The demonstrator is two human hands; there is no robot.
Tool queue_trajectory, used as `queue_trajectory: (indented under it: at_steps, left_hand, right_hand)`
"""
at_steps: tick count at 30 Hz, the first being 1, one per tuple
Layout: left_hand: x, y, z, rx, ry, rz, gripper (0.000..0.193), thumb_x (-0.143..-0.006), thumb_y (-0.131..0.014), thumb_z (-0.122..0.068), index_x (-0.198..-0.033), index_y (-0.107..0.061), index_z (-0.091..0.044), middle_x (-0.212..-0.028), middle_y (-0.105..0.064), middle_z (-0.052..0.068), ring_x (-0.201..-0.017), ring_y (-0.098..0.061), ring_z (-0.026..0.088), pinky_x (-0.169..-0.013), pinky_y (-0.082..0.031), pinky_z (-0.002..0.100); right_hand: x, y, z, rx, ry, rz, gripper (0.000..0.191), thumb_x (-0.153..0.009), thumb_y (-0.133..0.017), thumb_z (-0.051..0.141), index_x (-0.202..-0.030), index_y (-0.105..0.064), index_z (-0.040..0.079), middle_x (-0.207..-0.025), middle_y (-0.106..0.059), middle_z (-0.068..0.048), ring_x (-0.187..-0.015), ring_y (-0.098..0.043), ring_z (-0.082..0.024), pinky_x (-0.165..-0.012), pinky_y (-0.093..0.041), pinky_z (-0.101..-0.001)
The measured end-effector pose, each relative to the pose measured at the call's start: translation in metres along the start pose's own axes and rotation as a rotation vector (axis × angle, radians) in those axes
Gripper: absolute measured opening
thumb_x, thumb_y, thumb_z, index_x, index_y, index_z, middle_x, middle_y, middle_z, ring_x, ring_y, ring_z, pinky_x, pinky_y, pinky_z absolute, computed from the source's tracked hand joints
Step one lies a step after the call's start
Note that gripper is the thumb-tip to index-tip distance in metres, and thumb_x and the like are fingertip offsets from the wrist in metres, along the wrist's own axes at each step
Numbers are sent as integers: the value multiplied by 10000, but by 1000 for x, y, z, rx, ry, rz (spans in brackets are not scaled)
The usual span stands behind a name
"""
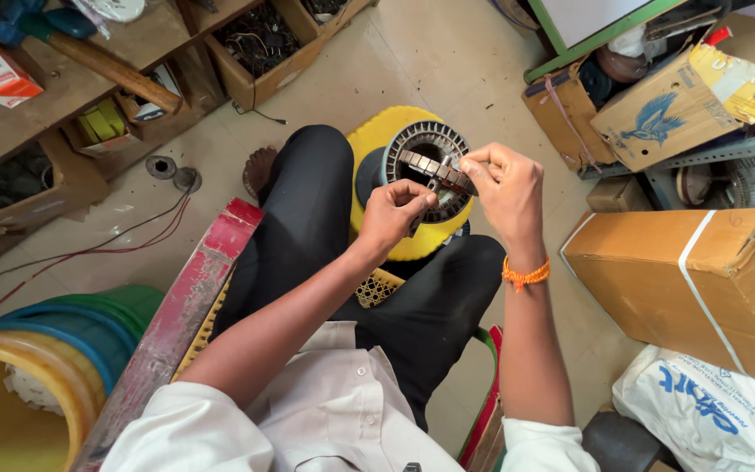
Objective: The person sits on a chair and uses a small stick-like tool to scrape or clean the surface of a cylindrical electrical component resting on a yellow container. The person repeatedly scrapes the component's surface while holding it steady with the other hand.
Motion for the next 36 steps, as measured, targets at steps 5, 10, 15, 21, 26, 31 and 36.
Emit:
queue_trajectory:
  at_steps: [5,10,15,21,26,31,36]
  left_hand:
    - [0,-2,0,95,69,-68,162,-933,-738,-182,-906,-748,-22,-690,-658,-24,-477,-483,28,-424,-369,223]
    - [7,-2,-4,84,61,-94,187,-936,-724,-195,-893,-755,-16,-725,-702,-7,-454,-498,39,-413,-384,226]
    - [6,-7,-12,-84,7,-158,202,-918,-712,-199,-898,-745,0,-738,-728,16,-464,-595,58,-412,-481,252]
    - [-1,-15,-30,-293,77,-230,209,-915,-737,-225,-923,-742,-16,-723,-724,51,-498,-637,119,-446,-500,293]
    - [43,-20,-86,-885,-832,-199,225,-956,-732,-201,-1160,-657,-146,-1019,-693,35,-926,-692,201,-777,-530,358]
    - [-5,-24,-107,-1244,-1009,545,580,-1020,-679,-184,-1559,-484,-96,-1108,-676,65,-1044,-639,288,-925,-513,396]
    - [-30,-15,-99,-1111,-955,572,540,-919,-697,-169,-1436,-558,-94,-1237,-687,120,-1146,-649,316,-931,-532,411]
  right_hand:
    - [-12,-5,-22,-119,-109,60,95,-946,-730,61,-942,-726,-34,-735,-686,25,-664,-542,11,-571,-430,-213]
    - [-16,-7,-40,-174,-140,70,114,-956,-747,78,-924,-729,-30,-693,-555,55,-621,-389,10,-529,-294,-222]
    - [-29,-12,-74,-37,-187,46,116,-907,-753,91,-927,-750,-23,-734,-661,31,-673,-546,-5,-592,-434,-208]
    - [-28,-1,-113,-125,-219,-43,129,-901,-773,96,-957,-763,-19,-785,-699,31,-711,-586,-17,-640,-470,-209]
    - [-5,27,-129,-221,-436,-136,143,-897,-789,146,-944,-771,12,-685,-519,73,-585,-398,-23,-512,-293,-232]
    - [16,50,-102,-307,-406,-150,141,-924,-767,144,-966,-754,11,-730,-526,82,-604,-394,-3,-515,-280,-209]
    - [41,68,-66,-414,-323,-93,114,-947,-753,95,-984,-739,-12,-764,-615,41,-615,-424,-11,-551,-306,-201]
Point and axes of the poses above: each hand's wrist, its own x-axis away from the middle knuckle, its own y-axis out of the back of the hand, z = x × y, the point moved 4 cm from there along -x, towards the middle knuckle
